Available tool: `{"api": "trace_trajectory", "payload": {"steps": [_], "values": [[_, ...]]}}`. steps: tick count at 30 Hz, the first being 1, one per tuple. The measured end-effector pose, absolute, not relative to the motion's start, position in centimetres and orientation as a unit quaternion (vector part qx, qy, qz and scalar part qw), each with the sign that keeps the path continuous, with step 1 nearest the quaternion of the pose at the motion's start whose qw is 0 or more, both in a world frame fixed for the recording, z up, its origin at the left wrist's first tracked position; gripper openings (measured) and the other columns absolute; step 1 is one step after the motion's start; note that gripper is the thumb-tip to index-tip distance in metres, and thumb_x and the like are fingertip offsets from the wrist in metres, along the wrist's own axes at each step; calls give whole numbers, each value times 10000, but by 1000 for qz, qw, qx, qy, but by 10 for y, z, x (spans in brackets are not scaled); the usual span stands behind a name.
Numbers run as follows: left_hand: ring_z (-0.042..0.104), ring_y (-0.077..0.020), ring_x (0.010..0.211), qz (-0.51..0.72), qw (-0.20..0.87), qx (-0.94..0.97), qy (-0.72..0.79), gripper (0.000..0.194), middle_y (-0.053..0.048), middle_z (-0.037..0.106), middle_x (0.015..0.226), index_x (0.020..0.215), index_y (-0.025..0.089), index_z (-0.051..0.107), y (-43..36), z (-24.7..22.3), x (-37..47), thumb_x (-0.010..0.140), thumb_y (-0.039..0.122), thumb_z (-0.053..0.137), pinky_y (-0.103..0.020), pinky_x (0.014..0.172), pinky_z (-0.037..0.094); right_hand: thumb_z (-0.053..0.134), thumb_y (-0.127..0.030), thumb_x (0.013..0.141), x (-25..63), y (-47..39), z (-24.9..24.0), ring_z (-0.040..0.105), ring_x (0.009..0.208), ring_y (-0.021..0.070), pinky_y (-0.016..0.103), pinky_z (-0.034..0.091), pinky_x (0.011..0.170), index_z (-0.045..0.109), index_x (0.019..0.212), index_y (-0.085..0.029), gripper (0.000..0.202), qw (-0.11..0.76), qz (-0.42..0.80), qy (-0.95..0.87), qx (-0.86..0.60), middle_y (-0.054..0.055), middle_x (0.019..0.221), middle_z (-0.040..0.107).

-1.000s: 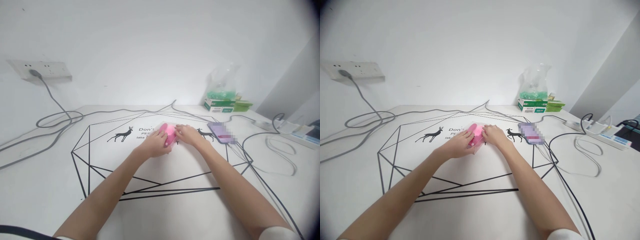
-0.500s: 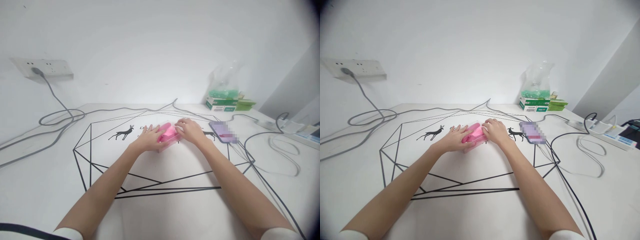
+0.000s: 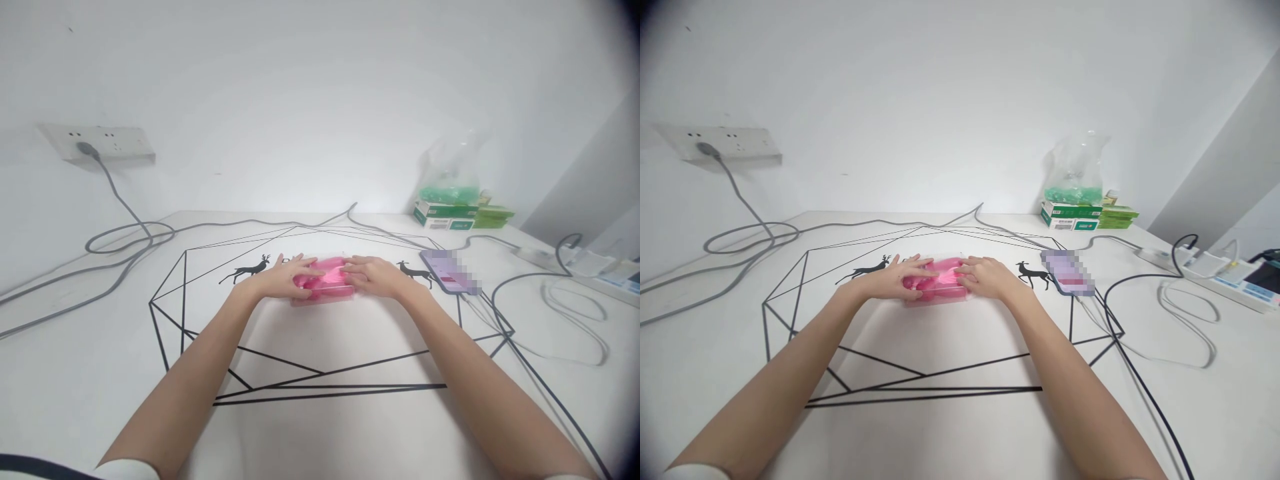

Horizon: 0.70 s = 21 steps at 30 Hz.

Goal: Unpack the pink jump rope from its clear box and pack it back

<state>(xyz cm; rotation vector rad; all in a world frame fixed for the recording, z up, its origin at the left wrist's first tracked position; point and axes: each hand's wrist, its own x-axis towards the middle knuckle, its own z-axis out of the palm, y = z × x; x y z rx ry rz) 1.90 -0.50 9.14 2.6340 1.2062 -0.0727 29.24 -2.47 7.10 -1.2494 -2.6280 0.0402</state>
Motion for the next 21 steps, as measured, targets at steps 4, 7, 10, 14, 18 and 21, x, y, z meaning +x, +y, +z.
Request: {"api": "trace_trajectory", "payload": {"steps": [4, 7, 10, 14, 18, 21], "values": [[193, -345, 1485, -16, 107, 899, 425, 565, -25, 290, 1596, 1421, 415, 449, -9, 92, 23, 887, 595, 487, -645, 1156, 95, 393, -412, 993, 294, -27, 74, 504, 1329, 250, 403, 411, 1081, 607, 1336, -297, 420, 110, 34, -881, -458, 36, 1479, 499], [226, -376, 1468, 7, 59, 897, 437, 725, -64, 298, 1592, 1495, 384, 338, -15, 82, 41, 862, 727, 429, -652, 1149, 106, 384, -462, 989, 295, -30, 76, 485, 1347, 278, 427, 404, 1088, 564, 1378, -314, 453, 98, 33, -868, -486, 42, 1538, 413], [264, -377, 1449, 43, 13, 903, 428, 756, -66, 338, 1574, 1498, 365, 342, -19, 68, 57, 861, 771, 371, -625, 1153, 134, 351, -515, 990, 297, -30, 74, 491, 1341, 287, 434, 401, 1092, 481, 1444, -315, 513, 93, 46, -857, -506, 49, 1561, 372], [297, -368, 1430, 64, -15, 907, 416, 742, -70, 374, 1552, 1493, 354, 362, -16, 59, 61, 873, 760, 372, -593, 1149, 184, 308, -547, 993, 299, -25, 68, 483, 1347, 288, 440, 389, 1103, 437, 1473, -308, 551, 100, 82, -852, -507, 45, 1569, 358], [304, -355, 1427, 55, -15, 912, 405, 715, -57, 364, 1559, 1472, 386, 393, -8, 59, 53, 866, 765, 388, -571, 1148, 201, 322, -533, 995, 302, -22, 65, 471, 1356, 281, 429, 372, 1116, 465, 1458, -288, 543, 119, 92, -857, -492, 50, 1563, 369], [296, -341, 1432, 50, -15, 915, 401, 700, -58, 344, 1570, 1479, 395, 375, -4, 59, 48, 875, 748, 401, -563, 1152, 195, 330, -522, 995, 304, -21, 67, 497, 1332, 283, 422, 384, 1105, 501, 1434, -281, 529, 122, 93, -859, -488, 49, 1563, 371]]}}
